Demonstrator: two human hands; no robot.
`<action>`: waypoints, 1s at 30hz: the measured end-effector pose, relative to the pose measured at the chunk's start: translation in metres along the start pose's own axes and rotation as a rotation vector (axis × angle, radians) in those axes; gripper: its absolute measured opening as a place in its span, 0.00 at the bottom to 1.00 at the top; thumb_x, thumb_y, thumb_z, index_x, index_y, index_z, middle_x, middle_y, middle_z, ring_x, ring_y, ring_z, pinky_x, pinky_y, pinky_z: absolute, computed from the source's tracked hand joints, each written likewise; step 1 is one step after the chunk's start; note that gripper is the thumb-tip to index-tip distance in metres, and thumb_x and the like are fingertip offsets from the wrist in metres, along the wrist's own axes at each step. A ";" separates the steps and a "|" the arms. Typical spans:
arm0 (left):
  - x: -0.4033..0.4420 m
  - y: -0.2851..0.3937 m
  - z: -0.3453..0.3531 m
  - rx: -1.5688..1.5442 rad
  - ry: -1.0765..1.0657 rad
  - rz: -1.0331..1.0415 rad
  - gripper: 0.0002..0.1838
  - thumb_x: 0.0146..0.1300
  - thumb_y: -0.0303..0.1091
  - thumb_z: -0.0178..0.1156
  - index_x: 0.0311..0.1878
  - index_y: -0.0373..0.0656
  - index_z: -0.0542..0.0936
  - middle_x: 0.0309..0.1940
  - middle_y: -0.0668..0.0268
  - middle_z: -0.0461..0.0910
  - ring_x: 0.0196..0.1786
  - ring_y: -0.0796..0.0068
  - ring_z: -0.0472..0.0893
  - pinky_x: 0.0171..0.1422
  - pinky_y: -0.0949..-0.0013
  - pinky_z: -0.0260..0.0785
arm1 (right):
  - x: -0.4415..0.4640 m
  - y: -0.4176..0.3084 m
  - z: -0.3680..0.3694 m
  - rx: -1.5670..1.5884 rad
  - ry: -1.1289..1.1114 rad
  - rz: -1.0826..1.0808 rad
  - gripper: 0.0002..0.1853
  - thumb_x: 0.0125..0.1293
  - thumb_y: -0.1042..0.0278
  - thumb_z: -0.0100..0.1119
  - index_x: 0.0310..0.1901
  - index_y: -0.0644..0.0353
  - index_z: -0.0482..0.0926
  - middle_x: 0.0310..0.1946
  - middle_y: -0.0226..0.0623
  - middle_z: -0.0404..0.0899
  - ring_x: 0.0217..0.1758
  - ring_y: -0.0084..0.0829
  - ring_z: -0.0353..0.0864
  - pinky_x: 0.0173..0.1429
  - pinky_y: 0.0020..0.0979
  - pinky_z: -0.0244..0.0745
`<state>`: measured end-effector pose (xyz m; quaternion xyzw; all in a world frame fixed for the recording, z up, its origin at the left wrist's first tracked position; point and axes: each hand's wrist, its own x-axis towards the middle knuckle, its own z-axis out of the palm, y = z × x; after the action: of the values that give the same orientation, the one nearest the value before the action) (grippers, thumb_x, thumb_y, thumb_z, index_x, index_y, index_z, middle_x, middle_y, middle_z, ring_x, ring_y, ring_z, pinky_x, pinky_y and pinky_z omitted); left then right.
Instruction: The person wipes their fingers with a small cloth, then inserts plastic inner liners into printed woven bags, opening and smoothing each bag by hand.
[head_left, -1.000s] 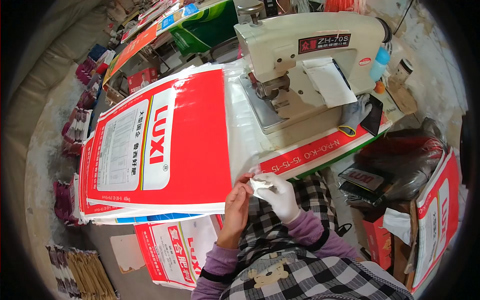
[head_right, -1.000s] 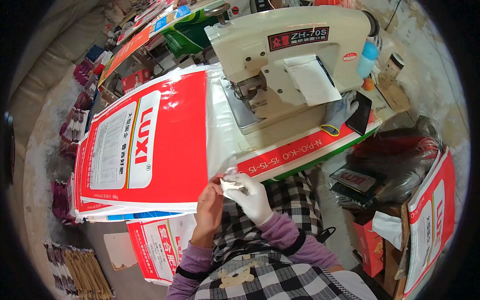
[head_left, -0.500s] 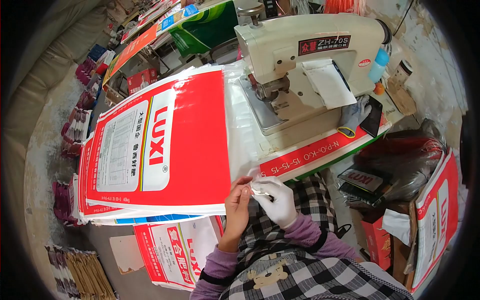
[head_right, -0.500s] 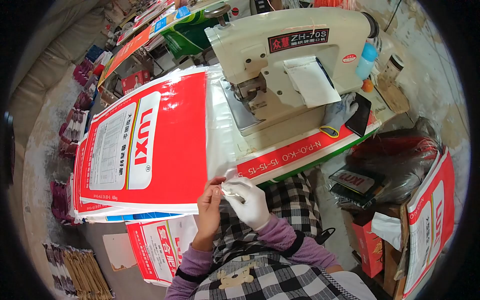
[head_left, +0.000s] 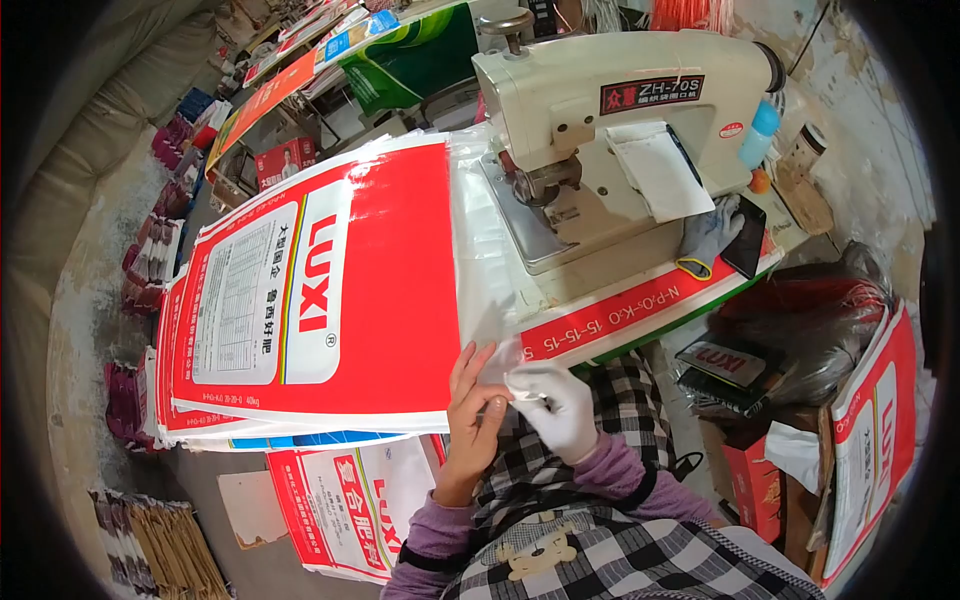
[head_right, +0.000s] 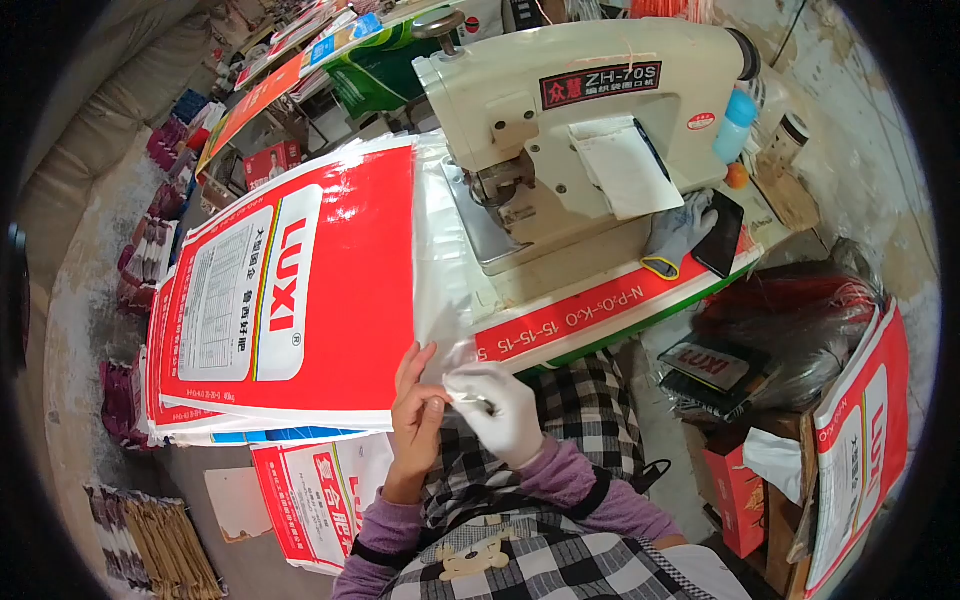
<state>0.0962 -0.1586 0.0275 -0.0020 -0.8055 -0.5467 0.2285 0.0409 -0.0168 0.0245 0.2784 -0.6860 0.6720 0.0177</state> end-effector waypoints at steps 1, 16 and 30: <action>0.003 0.006 -0.004 0.117 -0.047 0.057 0.08 0.68 0.32 0.56 0.36 0.40 0.82 0.68 0.51 0.70 0.76 0.44 0.58 0.75 0.48 0.52 | 0.001 -0.001 -0.001 0.098 0.060 0.084 0.11 0.59 0.83 0.64 0.44 0.65 0.82 0.44 0.42 0.83 0.47 0.37 0.84 0.50 0.31 0.79; 0.004 0.018 -0.009 0.492 -0.274 0.230 0.08 0.46 0.38 0.67 0.31 0.50 0.87 0.51 0.58 0.80 0.74 0.42 0.61 0.76 0.32 0.35 | 0.024 0.009 0.003 0.203 -0.162 0.269 0.06 0.66 0.75 0.57 0.44 0.65 0.77 0.40 0.41 0.80 0.40 0.37 0.82 0.44 0.31 0.75; -0.009 0.003 -0.001 0.108 -0.317 0.163 0.13 0.50 0.36 0.64 0.39 0.48 0.90 0.62 0.54 0.78 0.76 0.40 0.57 0.78 0.48 0.48 | 0.046 0.036 -0.058 0.599 0.281 0.592 0.11 0.72 0.69 0.54 0.49 0.68 0.76 0.37 0.31 0.79 0.42 0.22 0.79 0.48 0.25 0.74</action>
<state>0.1058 -0.1559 0.0271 -0.1409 -0.8569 -0.4752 0.1419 -0.0328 0.0182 0.0155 -0.0313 -0.5021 0.8486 -0.1638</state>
